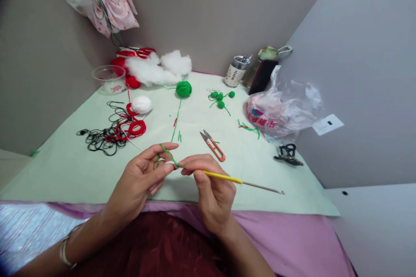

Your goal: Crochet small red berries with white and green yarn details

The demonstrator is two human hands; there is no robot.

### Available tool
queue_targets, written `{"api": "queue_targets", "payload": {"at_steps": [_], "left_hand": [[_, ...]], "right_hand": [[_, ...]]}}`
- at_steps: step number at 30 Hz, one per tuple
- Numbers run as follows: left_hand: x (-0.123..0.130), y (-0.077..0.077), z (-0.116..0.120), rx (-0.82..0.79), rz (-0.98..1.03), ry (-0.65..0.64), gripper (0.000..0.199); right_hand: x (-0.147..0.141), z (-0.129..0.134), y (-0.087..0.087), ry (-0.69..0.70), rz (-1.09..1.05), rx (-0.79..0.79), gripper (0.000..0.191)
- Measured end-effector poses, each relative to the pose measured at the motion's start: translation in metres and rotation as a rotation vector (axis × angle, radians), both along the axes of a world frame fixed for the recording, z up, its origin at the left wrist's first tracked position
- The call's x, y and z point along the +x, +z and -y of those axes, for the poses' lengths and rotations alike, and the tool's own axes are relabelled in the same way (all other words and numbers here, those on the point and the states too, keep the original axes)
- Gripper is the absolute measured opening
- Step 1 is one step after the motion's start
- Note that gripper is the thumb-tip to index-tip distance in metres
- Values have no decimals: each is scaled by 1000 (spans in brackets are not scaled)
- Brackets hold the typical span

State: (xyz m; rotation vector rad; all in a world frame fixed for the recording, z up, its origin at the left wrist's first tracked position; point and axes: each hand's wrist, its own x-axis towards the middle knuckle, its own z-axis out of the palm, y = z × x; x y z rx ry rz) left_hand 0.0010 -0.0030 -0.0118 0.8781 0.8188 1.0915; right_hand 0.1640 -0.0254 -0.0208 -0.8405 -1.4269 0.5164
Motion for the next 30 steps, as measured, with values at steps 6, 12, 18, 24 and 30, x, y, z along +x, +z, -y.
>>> {"api": "queue_targets", "payload": {"at_steps": [6, 12, 18, 24, 30], "left_hand": [[0, 1, 0, 30, -73, 29, 29], [2, 2, 7, 172, -236, 166, 24], [6, -1, 10, 49, -101, 60, 44], [-2, 8, -3, -246, 237, -134, 44], [4, 6, 1, -147, 175, -97, 34]], "right_hand": [[4, 2, -1, 6, 153, 31, 24], [5, 3, 3, -28, 354, 90, 24], [-2, 4, -11, -259, 609, 280, 31], [-3, 0, -6, -159, 124, 84, 24], [-4, -7, 4, -24, 24, -63, 21]]}}
